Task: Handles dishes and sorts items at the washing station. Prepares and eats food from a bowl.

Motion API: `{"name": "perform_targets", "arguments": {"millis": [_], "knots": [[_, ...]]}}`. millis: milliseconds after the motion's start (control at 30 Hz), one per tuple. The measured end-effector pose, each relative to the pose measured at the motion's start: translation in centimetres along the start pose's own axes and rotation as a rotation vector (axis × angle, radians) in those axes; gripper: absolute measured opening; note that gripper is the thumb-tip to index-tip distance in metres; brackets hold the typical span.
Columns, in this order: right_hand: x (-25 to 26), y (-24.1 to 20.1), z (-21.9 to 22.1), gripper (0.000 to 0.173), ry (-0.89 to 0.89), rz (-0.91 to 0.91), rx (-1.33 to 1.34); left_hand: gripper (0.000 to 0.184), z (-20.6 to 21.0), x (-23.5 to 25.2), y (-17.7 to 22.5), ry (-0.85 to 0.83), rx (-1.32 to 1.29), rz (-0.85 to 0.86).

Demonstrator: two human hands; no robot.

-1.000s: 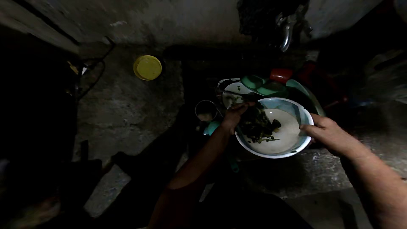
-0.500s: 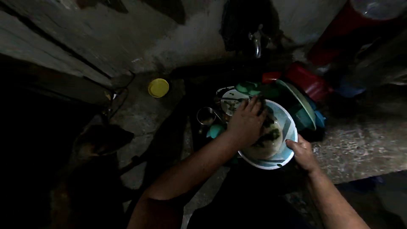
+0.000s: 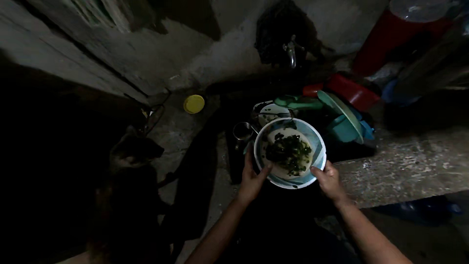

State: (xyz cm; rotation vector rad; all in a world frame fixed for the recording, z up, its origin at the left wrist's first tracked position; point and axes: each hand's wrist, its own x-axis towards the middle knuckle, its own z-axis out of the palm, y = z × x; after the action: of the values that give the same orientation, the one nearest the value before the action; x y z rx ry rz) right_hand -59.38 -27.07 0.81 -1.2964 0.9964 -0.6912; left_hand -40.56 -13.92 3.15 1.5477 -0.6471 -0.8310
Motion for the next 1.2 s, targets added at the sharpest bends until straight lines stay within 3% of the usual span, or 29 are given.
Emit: {"name": "perform_targets", "arguments": {"millis": [67, 133, 300, 467, 533, 700, 800, 900, 1000, 1033, 1100, 1200], "knots": [[-1.3, -0.5, 1.5, 0.043, -0.035, 0.104, -0.027, 0.077, 0.2, -0.5, 0.5, 0.038, -0.211, -0.179], [-1.7, -0.6, 2.2, 0.045, -0.095, 0.189, -0.025, 0.062, 0.0, -0.6, 0.6, 0.124, -0.292, -0.225], [2.0, -1.1, 2.5, 0.046, -0.381, 0.285, 0.104, 0.054, -2.9, -2.8, 0.4, 0.156, -0.216, -0.252], [7.1, -2.7, 6.0, 0.043, -0.678, 0.29, -0.085, 0.048, -4.9, -5.2, 1.0, 0.156, -0.209, -0.322], [8.3, -2.6, 7.7, 0.049, -0.689, 0.197, -0.133, 0.044, -5.4, -5.6, 1.2, 0.212, -0.27, -0.368], [7.0, -4.7, 11.5, 0.016, -0.541, -0.191, -0.358, 0.04, -6.9, -6.3, -0.1, 0.291, -0.312, -0.323], [4.4, -4.4, 13.0, 0.02, -0.55, -0.403, -0.412, 0.041, -7.6, -6.5, -0.7, 0.331, -0.343, -0.307], [2.4, -3.5, 13.4, 0.026, -0.733, -0.668, -0.683, 0.042, -8.1, -6.3, -0.9, 0.362, -0.388, -0.32], [1.5, -5.0, 13.4, 0.029, -1.118, -0.627, -1.042, 0.043, -8.7, -5.7, -1.4, 0.397, -0.457, -0.284], [1.5, -5.4, 13.1, 0.027, -1.123, -0.645, -1.006, 0.043, -9.1, -5.4, -1.7, 0.408, -0.472, -0.266], [2.5, -6.6, 12.3, 0.022, -0.965, -0.636, -0.826, 0.043, -10.0, -5.2, -2.5, 0.418, -0.478, -0.231], [8.4, -8.8, 11.8, 0.022, -0.67, -0.358, -0.764, 0.042, -11.3, -5.3, -3.4, 0.506, -0.487, -0.208]]}}
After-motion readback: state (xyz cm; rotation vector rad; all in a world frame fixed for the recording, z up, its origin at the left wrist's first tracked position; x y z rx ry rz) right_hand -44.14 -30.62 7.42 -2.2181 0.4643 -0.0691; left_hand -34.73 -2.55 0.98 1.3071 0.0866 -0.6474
